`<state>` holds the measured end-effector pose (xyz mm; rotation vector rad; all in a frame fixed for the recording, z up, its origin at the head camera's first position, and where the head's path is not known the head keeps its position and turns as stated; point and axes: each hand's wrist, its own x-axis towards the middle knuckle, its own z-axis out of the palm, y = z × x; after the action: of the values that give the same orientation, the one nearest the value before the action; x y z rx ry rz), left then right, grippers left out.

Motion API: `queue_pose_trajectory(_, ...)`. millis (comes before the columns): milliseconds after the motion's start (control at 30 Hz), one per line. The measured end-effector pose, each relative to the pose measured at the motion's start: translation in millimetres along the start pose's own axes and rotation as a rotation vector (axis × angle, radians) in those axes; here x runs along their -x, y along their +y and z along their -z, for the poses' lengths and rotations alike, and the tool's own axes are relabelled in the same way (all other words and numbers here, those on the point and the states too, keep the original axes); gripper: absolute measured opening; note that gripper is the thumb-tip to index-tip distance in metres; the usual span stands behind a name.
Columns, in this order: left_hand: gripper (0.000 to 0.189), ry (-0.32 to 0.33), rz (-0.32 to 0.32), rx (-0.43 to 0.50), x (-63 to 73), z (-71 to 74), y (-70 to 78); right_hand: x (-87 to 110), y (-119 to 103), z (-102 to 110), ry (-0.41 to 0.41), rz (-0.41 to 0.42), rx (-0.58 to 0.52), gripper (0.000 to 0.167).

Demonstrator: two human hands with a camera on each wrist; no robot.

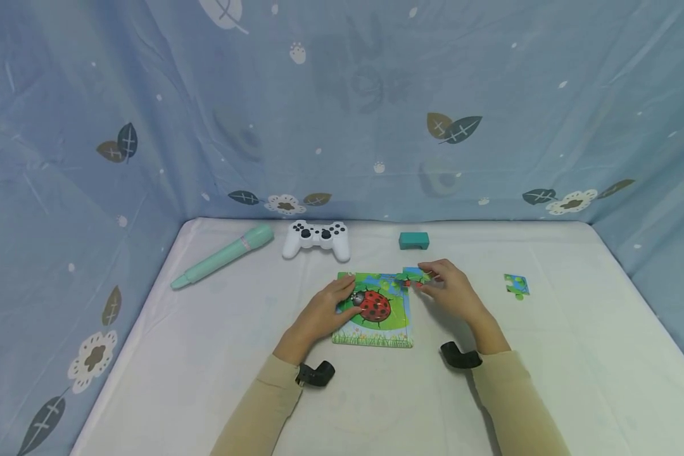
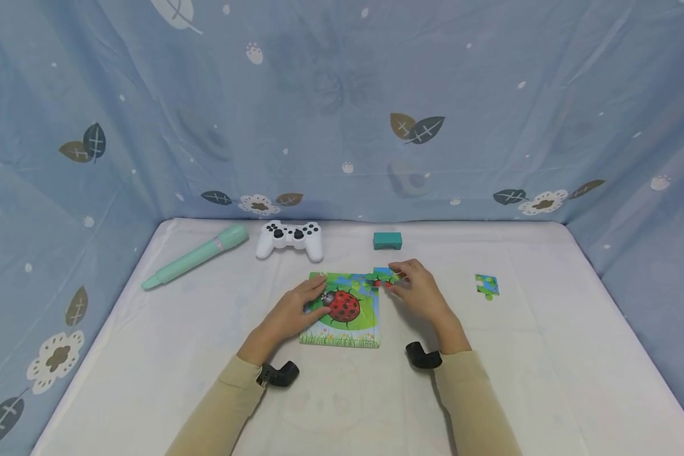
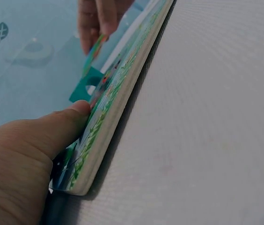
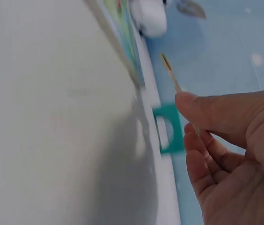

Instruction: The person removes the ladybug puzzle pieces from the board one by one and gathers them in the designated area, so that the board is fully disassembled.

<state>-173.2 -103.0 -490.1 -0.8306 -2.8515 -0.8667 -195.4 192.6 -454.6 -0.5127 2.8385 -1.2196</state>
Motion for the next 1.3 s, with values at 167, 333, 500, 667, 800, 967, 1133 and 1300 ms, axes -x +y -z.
queue_pose_trajectory(167,0.065,0.003,0.003,0.003,0.0,-0.1,-0.1,11.1,23,27,-0.007,-0.024,0.038,0.043)
queue_pose_trajectory(333,0.065,-0.001,0.006,0.009,0.0,0.1,-0.4,22.1,47,50,-0.014,-0.052,0.04,0.046)
queue_pose_trajectory(500,0.066,-0.001,0.006,0.004,-0.4,0.1,-0.9,30.2,63,67,-0.022,-0.101,0.061,0.048)
queue_pose_trajectory(667,0.066,-0.003,0.005,0.015,-0.6,1.1,-0.6,33.8,72,78,-0.032,-0.141,0.098,0.051)
queue_pose_trajectory(800,0.066,-0.007,0.01,0.016,-0.3,1.2,-0.6,34.1,77,80,-0.046,-0.144,0.114,0.05)
queue_pose_trajectory(967,0.066,-0.003,0.014,0.011,-0.9,0.3,-1.6,33.5,81,80,-0.057,-0.114,0.15,0.047)
queue_pose_trajectory(1133,0.066,-0.002,0.01,0.016,-1.2,0.1,-1.8,33.3,80,80,-0.072,-0.08,0.178,0.044)
queue_pose_trajectory(1300,0.066,0.0,0.008,0.023,-0.7,0.3,-1.1,32.4,78,80,-0.094,-0.098,0.199,0.045)
